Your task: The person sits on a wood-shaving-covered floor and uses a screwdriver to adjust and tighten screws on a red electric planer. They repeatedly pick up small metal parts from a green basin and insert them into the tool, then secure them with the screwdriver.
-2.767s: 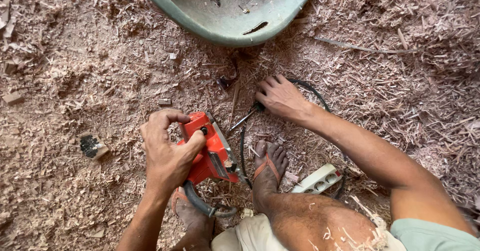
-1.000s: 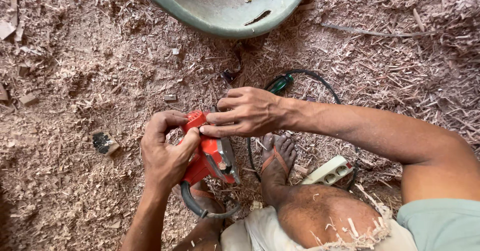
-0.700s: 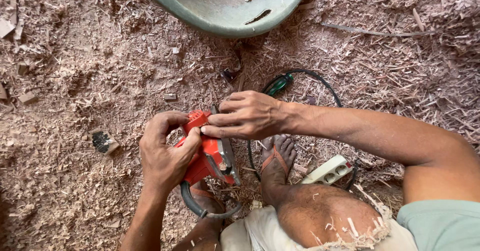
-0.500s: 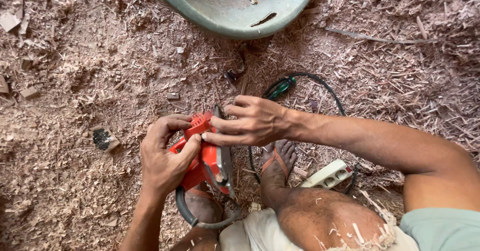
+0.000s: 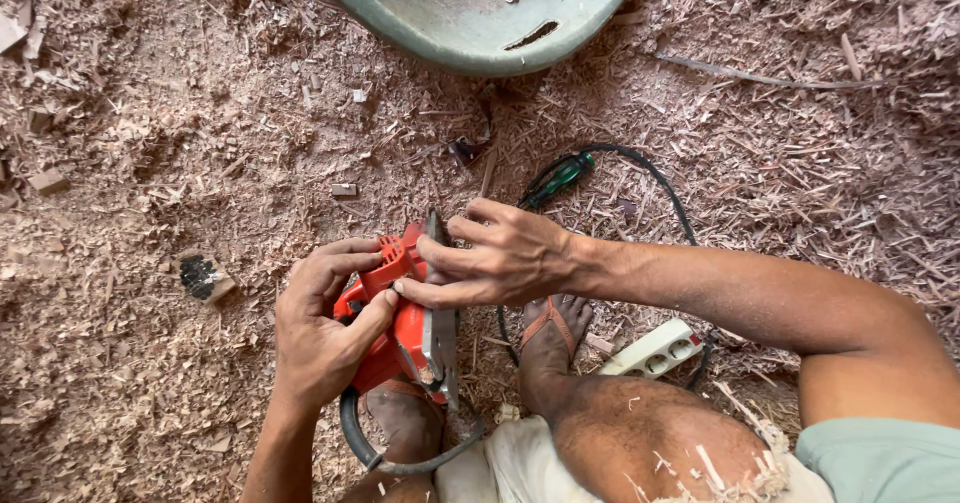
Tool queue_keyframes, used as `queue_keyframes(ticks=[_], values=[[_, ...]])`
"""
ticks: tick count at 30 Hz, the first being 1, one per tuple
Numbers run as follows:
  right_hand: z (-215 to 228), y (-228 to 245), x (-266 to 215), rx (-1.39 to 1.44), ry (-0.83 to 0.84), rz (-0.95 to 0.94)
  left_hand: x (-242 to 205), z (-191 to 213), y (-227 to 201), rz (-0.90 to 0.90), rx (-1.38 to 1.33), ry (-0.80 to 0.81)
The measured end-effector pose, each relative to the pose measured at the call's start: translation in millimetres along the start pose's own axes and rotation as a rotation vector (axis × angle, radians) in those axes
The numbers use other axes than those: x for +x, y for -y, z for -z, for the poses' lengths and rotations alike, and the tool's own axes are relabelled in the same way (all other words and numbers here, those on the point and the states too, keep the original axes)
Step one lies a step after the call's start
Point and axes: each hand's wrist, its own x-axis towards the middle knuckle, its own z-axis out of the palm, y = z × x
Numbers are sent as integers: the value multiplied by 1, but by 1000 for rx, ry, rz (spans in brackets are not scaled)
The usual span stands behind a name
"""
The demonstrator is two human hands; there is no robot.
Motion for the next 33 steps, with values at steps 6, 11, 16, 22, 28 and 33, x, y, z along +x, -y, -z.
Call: queue_keyframes(ticks=[6, 11, 16, 22, 28, 33], values=[[-1, -15, -10, 429, -34, -169, 6, -5, -1, 29, 191, -29], [7, -59, -46, 300, 47, -479, 10, -7, -2, 49, 345, -52], [-9, -63, -104, -63, 761, -514, 14, -6, -2, 20, 368, -73], [-41, -49, -128, -334, 670, -400, 14, -7, 0, 112, 354, -139], [-39, -61, -123, -322, 878, -309, 14, -7, 0, 141, 371, -151], [-3, -61, -98, -185, 641, -340, 14, -6, 5, 125, 362, -154]])
